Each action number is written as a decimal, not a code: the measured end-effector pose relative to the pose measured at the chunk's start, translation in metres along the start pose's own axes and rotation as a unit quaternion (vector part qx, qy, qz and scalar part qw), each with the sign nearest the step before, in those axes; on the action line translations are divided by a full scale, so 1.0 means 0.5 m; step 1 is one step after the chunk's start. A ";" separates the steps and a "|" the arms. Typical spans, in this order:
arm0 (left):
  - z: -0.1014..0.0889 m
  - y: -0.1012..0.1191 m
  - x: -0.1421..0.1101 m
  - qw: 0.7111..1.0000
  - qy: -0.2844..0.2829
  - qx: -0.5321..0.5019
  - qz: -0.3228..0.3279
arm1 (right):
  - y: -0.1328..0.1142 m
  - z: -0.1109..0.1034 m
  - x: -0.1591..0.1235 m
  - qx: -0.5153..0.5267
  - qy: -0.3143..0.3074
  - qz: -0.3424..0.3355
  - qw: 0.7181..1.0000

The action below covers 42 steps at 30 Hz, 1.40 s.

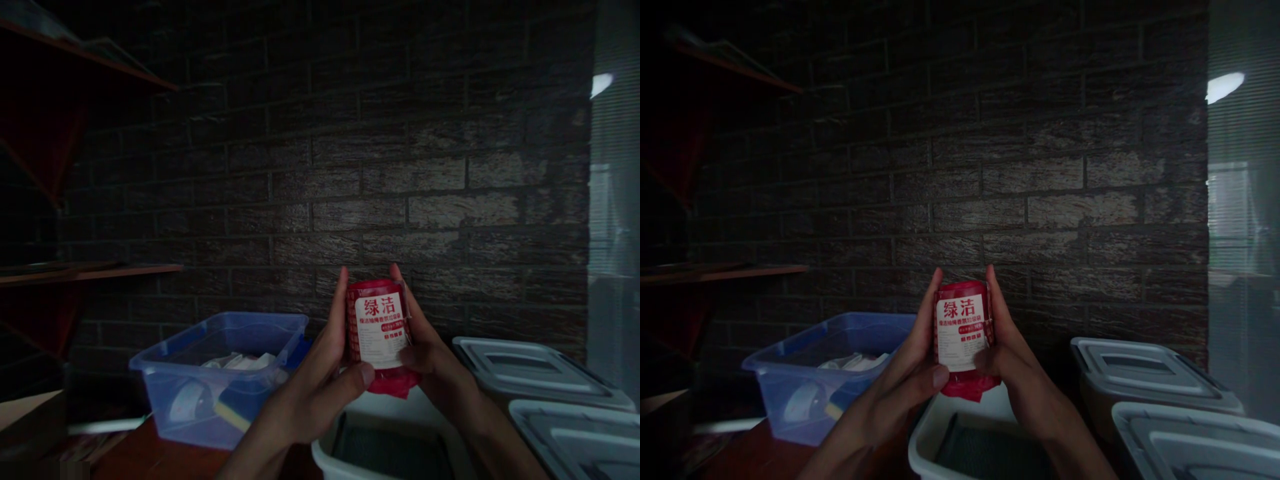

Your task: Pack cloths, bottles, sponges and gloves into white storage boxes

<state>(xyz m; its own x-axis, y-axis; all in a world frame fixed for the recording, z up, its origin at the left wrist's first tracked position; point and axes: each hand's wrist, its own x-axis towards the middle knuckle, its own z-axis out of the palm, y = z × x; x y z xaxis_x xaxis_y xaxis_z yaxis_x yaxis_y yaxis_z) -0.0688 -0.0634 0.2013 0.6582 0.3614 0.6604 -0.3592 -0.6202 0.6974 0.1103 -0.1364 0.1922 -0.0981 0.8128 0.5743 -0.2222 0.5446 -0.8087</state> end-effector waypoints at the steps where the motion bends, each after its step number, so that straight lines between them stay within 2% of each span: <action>1: 0.000 0.000 0.000 1.000 -0.002 0.003 -0.001 | -0.003 0.002 0.001 0.008 -0.001 0.003 1.000; 5: -0.004 0.003 0.000 1.000 -0.019 0.000 0.000 | -0.014 0.009 0.000 0.018 -0.008 0.013 1.000; 11: -0.007 0.007 -0.003 0.998 -0.067 0.001 0.000 | -0.013 -0.006 -0.006 -0.009 -0.044 0.028 0.999; 16: -0.009 0.006 -0.002 0.998 -0.067 0.016 0.002 | -0.012 -0.008 -0.012 -0.016 -0.065 0.022 0.998; 22: -0.010 -0.003 -0.003 0.998 -0.056 0.033 0.018 | -0.005 -0.006 -0.018 -0.076 -0.078 0.005 0.994; 29: -0.002 -0.008 -0.001 0.997 -0.053 0.060 0.021 | 0.005 0.000 -0.016 -0.048 -0.091 -0.002 0.995; 34: 0.009 -0.015 0.000 0.993 0.001 0.117 0.020 | -0.002 0.006 -0.009 -0.065 -0.076 0.008 0.995; 37: 0.016 -0.018 0.004 0.989 0.037 0.144 -0.013 | -0.001 0.004 -0.003 -0.076 -0.063 0.019 0.995; 42: 0.018 -0.023 0.015 0.982 0.086 0.158 -0.051 | 0.012 -0.003 0.001 -0.153 -0.020 -0.014 0.988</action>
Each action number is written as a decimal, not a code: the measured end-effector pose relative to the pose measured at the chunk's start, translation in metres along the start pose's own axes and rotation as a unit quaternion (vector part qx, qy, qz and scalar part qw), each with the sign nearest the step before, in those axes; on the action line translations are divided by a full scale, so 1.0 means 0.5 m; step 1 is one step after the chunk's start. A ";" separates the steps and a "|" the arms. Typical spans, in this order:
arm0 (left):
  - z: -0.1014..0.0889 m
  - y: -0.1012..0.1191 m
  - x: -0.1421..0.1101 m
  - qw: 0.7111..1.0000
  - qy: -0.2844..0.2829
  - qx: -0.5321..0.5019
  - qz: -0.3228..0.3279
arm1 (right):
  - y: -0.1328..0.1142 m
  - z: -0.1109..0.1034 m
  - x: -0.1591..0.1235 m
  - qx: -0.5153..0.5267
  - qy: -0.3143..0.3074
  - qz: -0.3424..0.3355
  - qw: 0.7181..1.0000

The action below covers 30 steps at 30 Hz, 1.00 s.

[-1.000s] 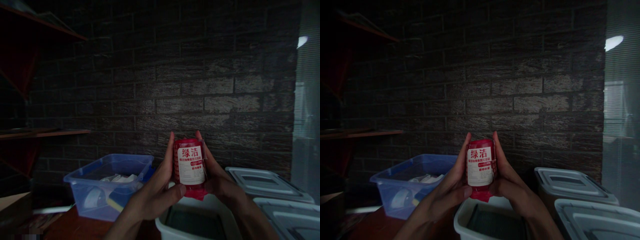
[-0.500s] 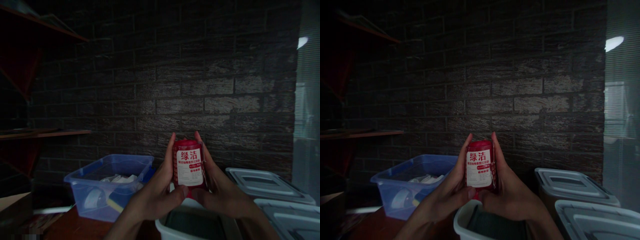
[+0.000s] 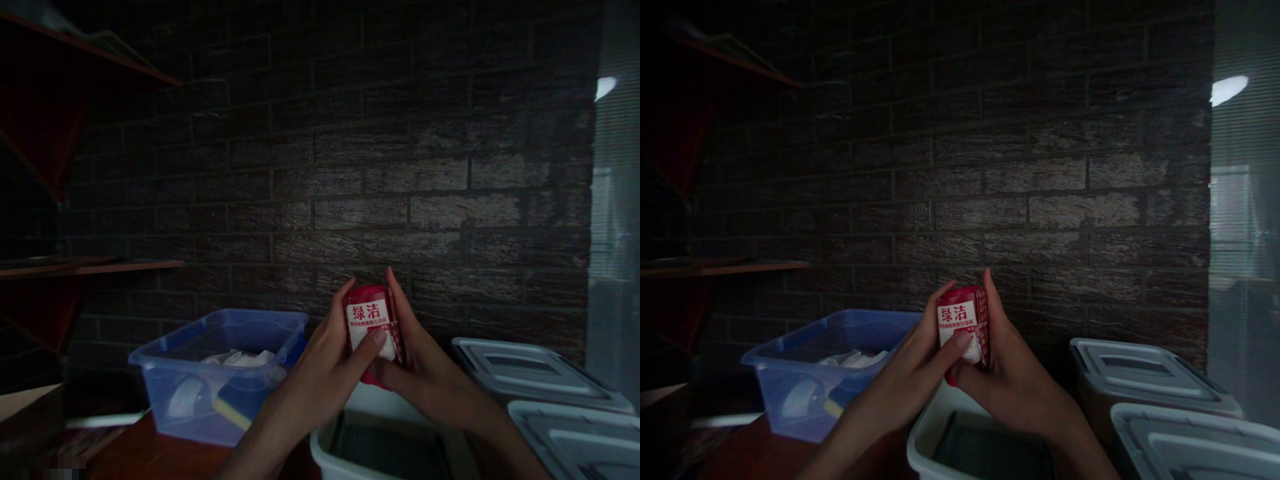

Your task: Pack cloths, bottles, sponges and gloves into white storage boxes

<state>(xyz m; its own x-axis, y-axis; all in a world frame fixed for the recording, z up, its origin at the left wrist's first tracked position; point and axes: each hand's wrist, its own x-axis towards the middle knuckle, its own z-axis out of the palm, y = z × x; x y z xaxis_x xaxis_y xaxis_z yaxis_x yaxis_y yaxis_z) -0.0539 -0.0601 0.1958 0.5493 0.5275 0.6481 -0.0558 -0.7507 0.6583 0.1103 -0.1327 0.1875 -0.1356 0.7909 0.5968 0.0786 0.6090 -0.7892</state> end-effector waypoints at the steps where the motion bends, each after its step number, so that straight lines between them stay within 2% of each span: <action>1: -0.001 -0.001 0.002 1.000 0.003 -0.002 0.000 | 0.002 0.000 0.000 -0.011 0.006 -0.006 1.000; 5: -0.006 -0.003 0.008 0.999 0.014 -0.051 -0.007 | 0.006 -0.001 -0.001 0.030 0.003 -0.016 0.999; 10: -0.009 0.000 0.012 0.987 0.046 -0.149 -0.025 | 0.013 -0.014 0.004 0.086 0.049 -0.013 0.995; 17: -0.007 -0.004 0.014 0.974 0.053 -0.222 -0.004 | 0.011 0.002 0.016 0.065 0.048 -0.051 0.995; 20: -0.008 -0.007 0.015 0.971 0.056 -0.233 -0.011 | 0.018 0.009 0.017 0.017 0.047 -0.080 0.996; 24: 0.003 -0.010 0.021 0.958 0.116 -0.259 -0.038 | 0.026 0.011 0.021 -0.040 0.065 -0.110 0.991; 26: 0.014 -0.010 0.024 0.948 0.144 -0.281 -0.039 | 0.026 0.013 0.024 -0.018 0.062 -0.102 0.993; 30: 0.033 -0.008 0.025 0.932 0.196 -0.303 -0.040 | 0.020 0.021 0.029 0.051 0.009 -0.058 0.997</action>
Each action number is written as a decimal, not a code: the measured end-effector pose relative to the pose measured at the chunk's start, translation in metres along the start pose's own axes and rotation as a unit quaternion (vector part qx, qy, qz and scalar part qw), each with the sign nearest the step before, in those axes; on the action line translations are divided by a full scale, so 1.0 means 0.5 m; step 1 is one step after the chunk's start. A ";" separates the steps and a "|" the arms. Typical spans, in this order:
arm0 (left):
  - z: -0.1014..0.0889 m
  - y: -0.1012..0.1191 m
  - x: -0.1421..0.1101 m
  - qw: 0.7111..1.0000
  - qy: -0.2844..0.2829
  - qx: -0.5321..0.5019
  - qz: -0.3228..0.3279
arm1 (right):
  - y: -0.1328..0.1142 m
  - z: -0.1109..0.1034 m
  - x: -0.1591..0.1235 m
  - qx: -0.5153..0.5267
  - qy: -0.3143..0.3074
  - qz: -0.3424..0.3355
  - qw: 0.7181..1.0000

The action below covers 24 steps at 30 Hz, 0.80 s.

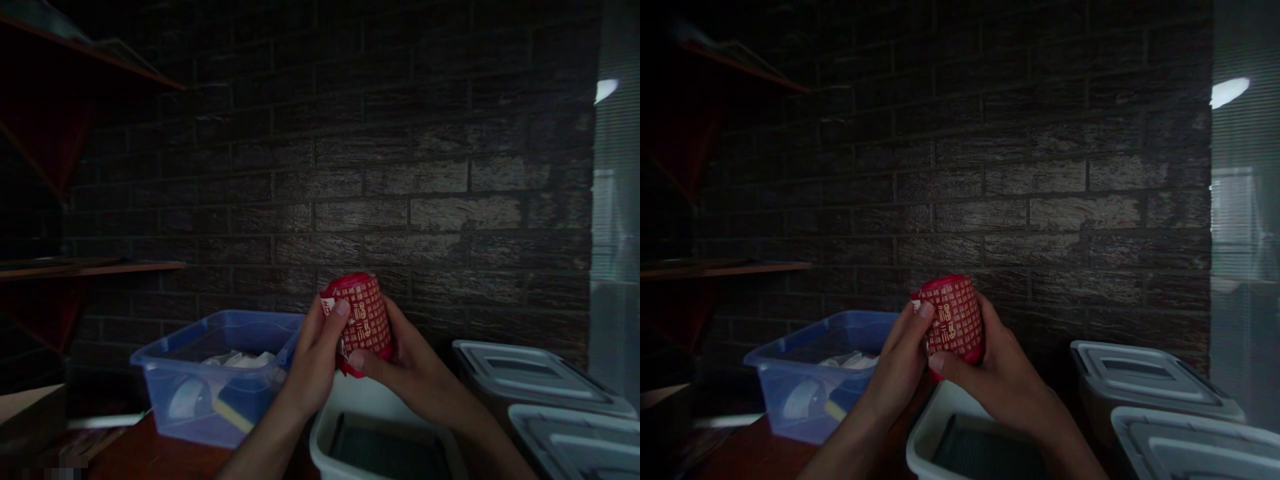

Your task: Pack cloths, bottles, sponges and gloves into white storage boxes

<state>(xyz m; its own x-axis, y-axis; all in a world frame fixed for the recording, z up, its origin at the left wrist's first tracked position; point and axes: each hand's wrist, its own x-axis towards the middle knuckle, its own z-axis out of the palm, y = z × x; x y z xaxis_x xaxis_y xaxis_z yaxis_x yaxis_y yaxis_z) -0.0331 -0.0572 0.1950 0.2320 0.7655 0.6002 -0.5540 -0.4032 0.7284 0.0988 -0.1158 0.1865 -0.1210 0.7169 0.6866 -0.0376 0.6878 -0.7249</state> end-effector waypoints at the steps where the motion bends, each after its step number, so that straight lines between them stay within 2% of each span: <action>1: 0.000 -0.001 0.000 1.000 0.000 -0.006 0.004 | -0.001 0.002 0.001 0.003 -0.008 0.009 1.000; 6: -0.018 -0.012 0.010 0.998 -0.048 -0.034 0.005 | 0.003 0.002 0.003 -0.074 0.038 0.017 0.996; 8: -0.025 -0.018 0.015 0.999 -0.039 -0.019 0.000 | 0.005 0.000 0.002 -0.114 0.054 0.016 0.992; 11: -0.026 -0.020 0.017 1.000 -0.011 -0.002 -0.004 | 0.003 -0.002 0.000 -0.117 0.041 0.021 0.992; 15: -0.013 -0.005 0.013 0.997 0.004 -0.074 -0.036 | -0.005 -0.003 0.000 -0.068 0.008 0.039 0.997; 17: -0.007 0.002 0.013 0.993 -0.002 -0.108 -0.049 | -0.005 -0.004 0.002 -0.075 0.015 0.040 0.996; 20: -0.007 0.002 0.017 0.992 0.009 -0.123 -0.038 | 0.000 -0.004 0.005 -0.166 0.062 0.022 0.984; 24: -0.019 -0.016 0.022 0.998 0.010 -0.066 0.004 | 0.005 -0.002 0.005 -0.327 0.114 -0.001 0.938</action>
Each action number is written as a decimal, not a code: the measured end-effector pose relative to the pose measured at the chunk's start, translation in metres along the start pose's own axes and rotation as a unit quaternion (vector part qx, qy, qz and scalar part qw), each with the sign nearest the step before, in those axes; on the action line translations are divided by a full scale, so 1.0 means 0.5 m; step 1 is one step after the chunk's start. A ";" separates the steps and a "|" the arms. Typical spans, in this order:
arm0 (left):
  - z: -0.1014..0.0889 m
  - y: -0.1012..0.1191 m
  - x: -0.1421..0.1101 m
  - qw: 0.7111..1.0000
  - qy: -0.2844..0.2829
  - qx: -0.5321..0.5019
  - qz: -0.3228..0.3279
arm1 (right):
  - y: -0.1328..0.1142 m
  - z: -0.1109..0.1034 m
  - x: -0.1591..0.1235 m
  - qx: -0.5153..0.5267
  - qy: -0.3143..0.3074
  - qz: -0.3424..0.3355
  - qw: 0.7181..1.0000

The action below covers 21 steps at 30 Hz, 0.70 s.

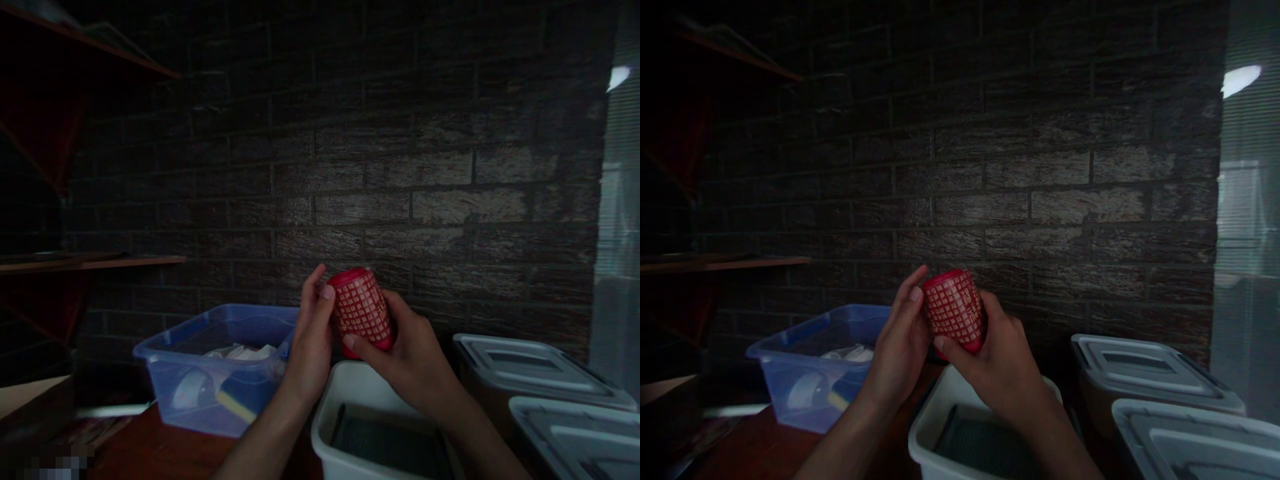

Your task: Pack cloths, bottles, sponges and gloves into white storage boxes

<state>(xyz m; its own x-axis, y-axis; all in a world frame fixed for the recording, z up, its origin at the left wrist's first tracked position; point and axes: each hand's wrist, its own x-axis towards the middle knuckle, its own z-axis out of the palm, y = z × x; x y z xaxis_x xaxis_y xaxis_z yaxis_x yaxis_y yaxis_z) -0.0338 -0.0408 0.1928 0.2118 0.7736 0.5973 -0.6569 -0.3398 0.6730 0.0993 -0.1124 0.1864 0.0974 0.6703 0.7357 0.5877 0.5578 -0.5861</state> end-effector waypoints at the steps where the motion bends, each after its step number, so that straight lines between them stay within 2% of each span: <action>1: -0.002 -0.003 -0.001 1.000 -0.004 0.020 0.006 | -0.002 0.001 -0.001 -0.027 0.004 -0.006 1.000; 5: 0.007 0.003 -0.012 0.998 -0.015 0.056 0.012 | -0.017 0.004 -0.007 -0.068 -0.009 -0.022 0.997; 8: 0.022 0.017 -0.016 0.997 -0.001 0.071 0.020 | -0.026 0.003 -0.010 -0.045 -0.047 -0.035 0.997; 11: 0.025 0.026 -0.010 0.997 0.022 0.073 0.019 | -0.025 -0.002 -0.012 0.024 -0.102 -0.033 0.994; 15: 0.014 0.023 -0.002 0.999 0.036 0.034 0.008 | -0.013 -0.005 -0.015 0.133 -0.155 0.028 0.979; 21: 0.012 0.012 -0.008 0.999 -0.023 0.022 -0.014 | -0.011 0.006 -0.015 0.253 -0.181 0.056 0.949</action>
<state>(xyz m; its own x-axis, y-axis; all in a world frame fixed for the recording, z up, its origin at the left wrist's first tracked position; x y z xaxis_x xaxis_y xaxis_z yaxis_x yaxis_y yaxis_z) -0.0344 -0.0490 0.1970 0.2629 0.7584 0.5964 -0.6180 -0.3424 0.7077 0.0930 -0.1190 0.1828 -0.1991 0.8126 0.5477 0.1196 0.5749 -0.8095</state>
